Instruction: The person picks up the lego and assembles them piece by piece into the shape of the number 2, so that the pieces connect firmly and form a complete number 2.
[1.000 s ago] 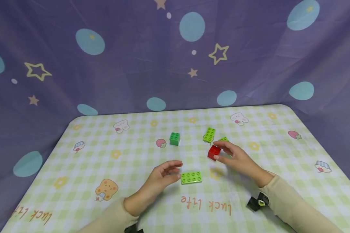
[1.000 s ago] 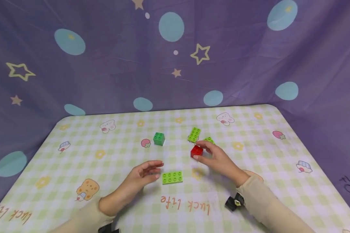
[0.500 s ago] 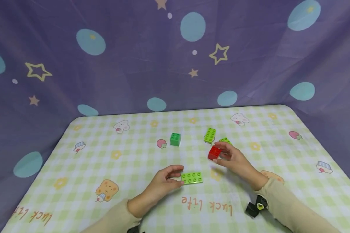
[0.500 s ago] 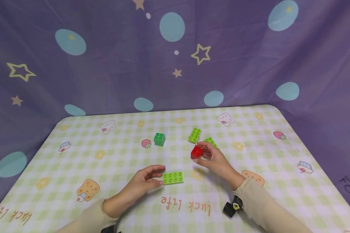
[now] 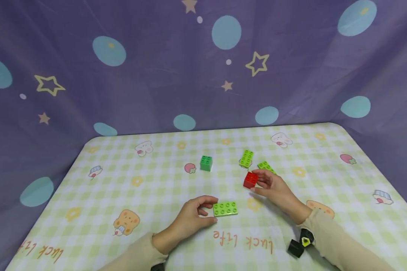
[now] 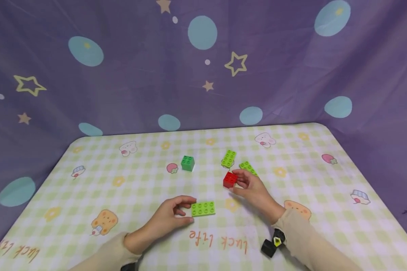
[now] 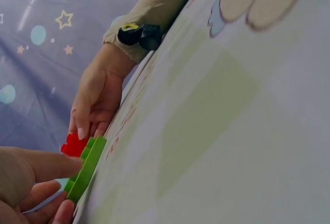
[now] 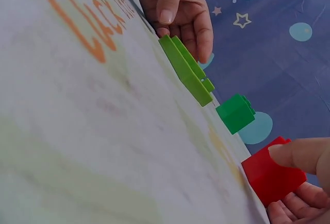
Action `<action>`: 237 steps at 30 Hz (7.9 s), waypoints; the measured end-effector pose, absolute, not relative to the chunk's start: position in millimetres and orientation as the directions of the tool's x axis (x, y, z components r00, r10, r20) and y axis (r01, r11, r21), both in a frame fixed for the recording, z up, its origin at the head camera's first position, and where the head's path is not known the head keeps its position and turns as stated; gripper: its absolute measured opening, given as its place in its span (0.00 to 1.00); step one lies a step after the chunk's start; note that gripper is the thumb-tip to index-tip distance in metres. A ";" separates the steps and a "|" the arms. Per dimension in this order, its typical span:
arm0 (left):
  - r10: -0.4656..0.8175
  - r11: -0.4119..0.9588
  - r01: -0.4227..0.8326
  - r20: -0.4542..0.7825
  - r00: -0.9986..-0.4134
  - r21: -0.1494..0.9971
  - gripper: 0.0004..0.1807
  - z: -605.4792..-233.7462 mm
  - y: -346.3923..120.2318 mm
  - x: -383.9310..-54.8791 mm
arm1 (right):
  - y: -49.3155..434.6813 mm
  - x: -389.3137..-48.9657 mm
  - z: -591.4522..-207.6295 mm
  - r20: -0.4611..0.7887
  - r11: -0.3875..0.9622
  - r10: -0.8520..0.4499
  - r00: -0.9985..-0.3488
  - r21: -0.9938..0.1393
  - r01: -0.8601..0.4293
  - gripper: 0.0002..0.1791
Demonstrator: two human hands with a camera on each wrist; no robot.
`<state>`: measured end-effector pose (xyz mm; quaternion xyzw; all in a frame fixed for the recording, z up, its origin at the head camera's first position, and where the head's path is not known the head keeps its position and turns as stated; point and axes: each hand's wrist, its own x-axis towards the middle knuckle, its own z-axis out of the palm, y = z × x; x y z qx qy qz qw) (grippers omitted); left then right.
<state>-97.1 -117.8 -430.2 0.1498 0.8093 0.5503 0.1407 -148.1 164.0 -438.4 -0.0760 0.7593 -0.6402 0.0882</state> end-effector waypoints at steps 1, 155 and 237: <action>0.396 0.364 0.103 -0.054 -0.916 0.926 0.24 -430.2 -117.3 -96.9 | 164.2 -148.1 -438.6 -0.031 0.174 -0.221 -0.975 -0.985 -0.008 0.30; 0.345 0.417 0.155 0.002 -0.939 0.896 0.20 -432.4 -114.6 -102.9 | 105.0 -115.3 -433.0 0.148 0.188 -0.499 -0.854 -0.943 -0.273 0.21; 0.329 0.356 0.139 0.015 -0.944 0.924 0.17 -436.2 -116.9 -102.9 | 98.4 -117.1 -443.2 0.207 0.144 -0.465 -0.861 -0.942 -0.304 0.20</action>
